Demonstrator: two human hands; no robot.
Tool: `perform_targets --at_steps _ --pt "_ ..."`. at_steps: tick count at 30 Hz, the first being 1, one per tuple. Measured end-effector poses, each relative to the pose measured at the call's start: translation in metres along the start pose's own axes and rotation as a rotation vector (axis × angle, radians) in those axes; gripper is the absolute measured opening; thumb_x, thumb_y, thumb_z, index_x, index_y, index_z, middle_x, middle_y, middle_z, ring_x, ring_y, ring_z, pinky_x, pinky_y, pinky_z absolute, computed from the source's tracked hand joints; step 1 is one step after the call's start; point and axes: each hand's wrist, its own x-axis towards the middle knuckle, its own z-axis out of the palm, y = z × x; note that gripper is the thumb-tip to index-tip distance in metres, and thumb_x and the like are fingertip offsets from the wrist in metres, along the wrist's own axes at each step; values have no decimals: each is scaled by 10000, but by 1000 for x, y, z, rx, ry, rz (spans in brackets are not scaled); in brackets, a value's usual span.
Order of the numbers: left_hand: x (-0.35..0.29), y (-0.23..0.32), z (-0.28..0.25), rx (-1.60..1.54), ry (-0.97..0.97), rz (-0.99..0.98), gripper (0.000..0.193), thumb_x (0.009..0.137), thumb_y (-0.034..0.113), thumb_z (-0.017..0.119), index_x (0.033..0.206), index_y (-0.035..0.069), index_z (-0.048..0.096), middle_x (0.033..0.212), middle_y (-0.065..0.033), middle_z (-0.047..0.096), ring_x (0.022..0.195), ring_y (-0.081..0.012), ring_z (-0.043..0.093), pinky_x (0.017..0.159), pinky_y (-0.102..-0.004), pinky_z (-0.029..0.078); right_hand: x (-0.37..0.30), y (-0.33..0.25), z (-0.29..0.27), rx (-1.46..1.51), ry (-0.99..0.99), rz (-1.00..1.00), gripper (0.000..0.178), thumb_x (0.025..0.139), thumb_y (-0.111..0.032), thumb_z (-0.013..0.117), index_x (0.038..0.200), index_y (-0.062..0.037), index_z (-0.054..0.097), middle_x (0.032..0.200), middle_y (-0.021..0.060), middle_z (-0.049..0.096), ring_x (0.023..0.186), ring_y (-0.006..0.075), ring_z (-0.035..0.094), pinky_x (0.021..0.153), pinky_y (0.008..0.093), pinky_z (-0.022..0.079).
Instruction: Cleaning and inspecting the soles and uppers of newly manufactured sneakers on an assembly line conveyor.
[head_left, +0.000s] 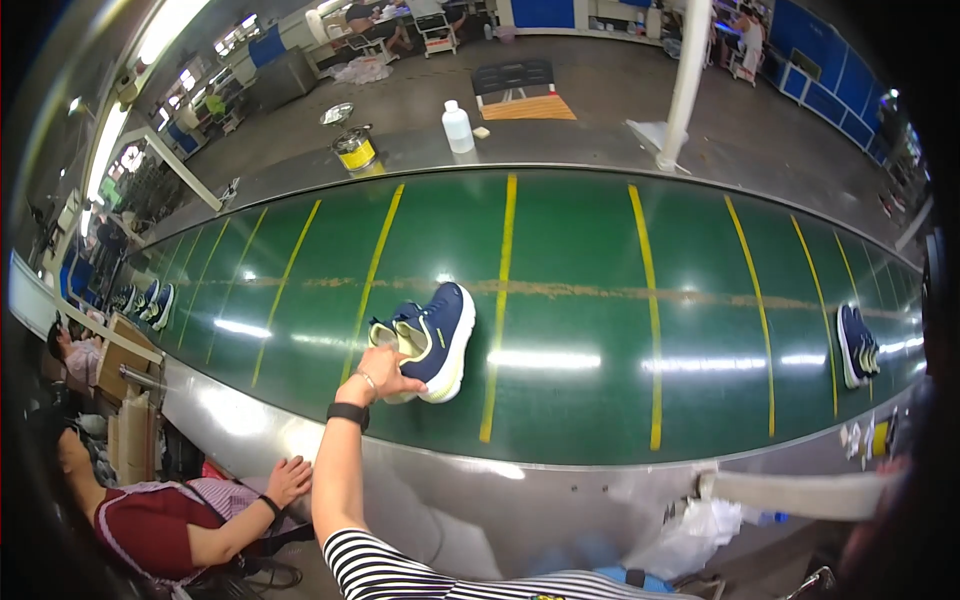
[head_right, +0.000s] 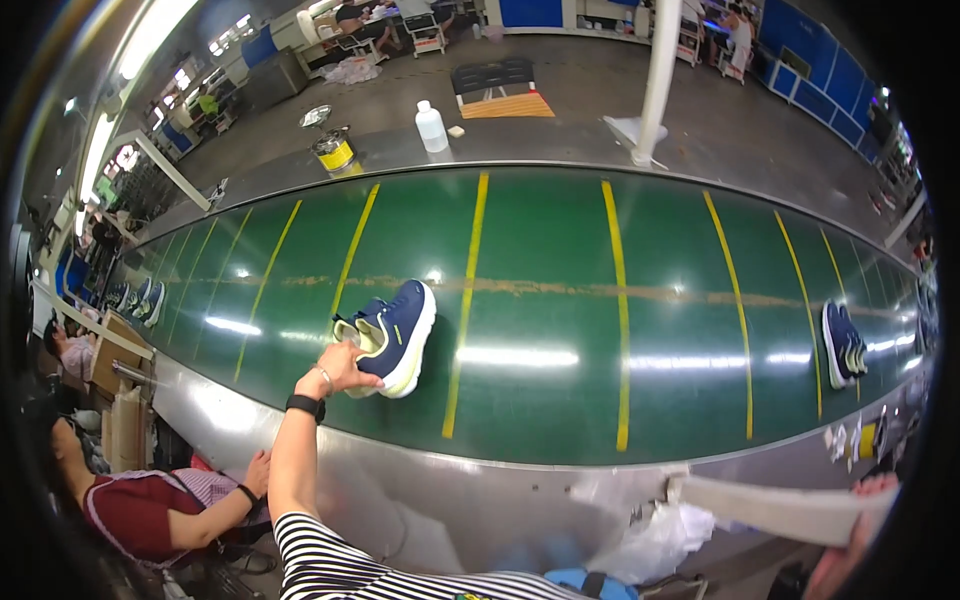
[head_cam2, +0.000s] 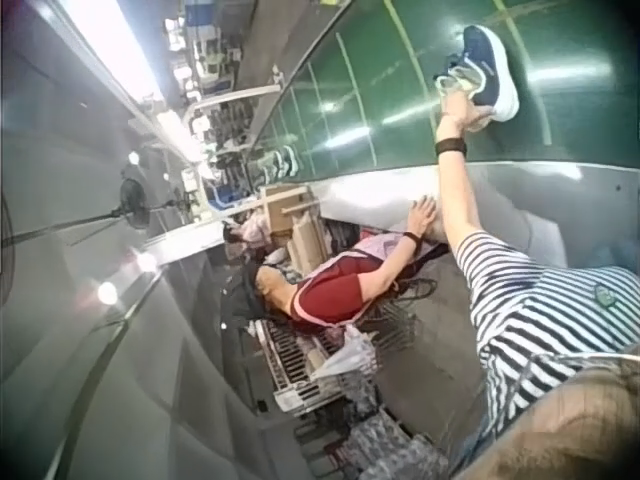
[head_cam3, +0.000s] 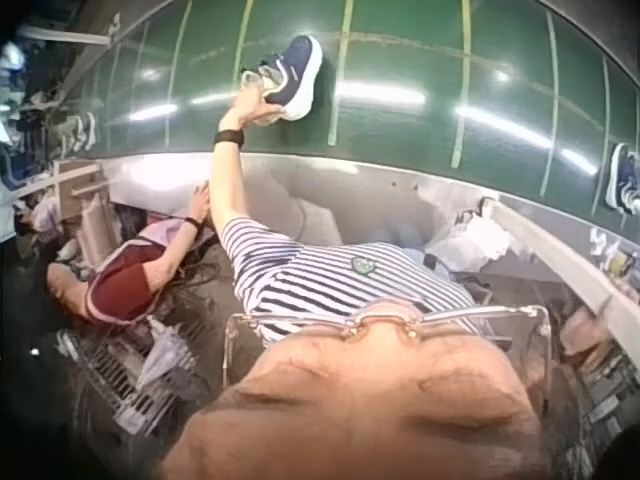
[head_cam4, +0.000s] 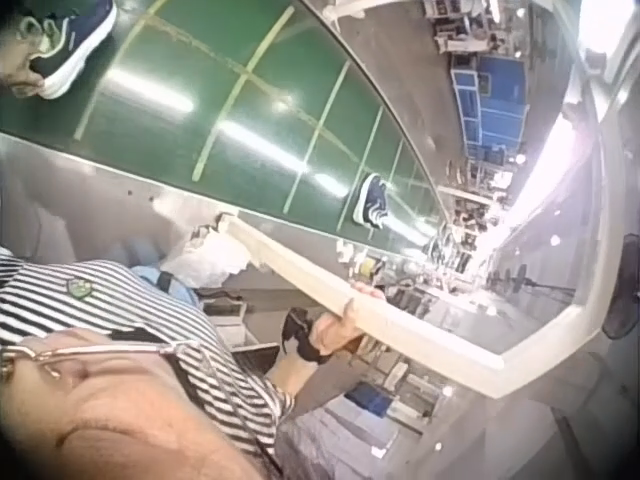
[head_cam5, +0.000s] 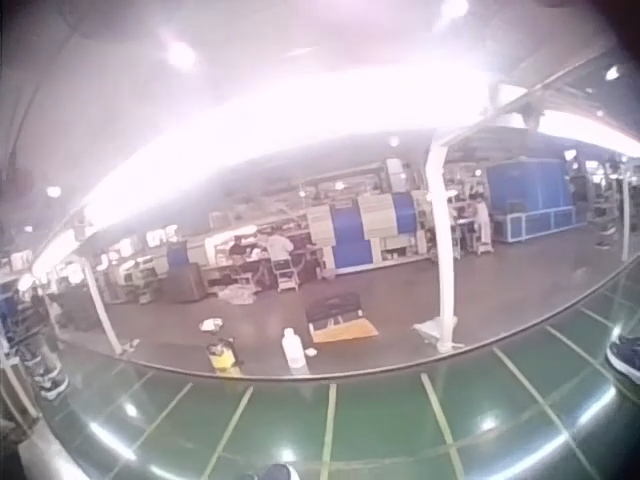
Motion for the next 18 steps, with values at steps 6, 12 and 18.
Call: perform_targets --at_steps 6,12,18 --pt "-157 110 -18 -224 -109 418 599 571 500 763 919 25 651 893 -151 588 885 -321 565 781 -379 444 5 33 -22 12 9 -9 495 854 -74 531 1306 21 351 1256 108 455 1123 188 461 994 320 318" --pt "-273 208 -5 -170 -140 519 590 579 482 765 884 -5 634 867 -167 572 840 -333 566 723 -374 453 4 2 -2 -23 -330 -82 461 759 -99 661 1150 22 450 1057 82 533 955 163 525 880 297 390" --pt "-358 333 5 -183 -461 461 566 577 394 808 899 -21 599 843 -159 609 793 -304 613 718 -344 478 -6 15 -106 -30 -540 -323 667 731 -222 705 1289 -43 386 1248 119 469 1146 226 455 963 353 356"
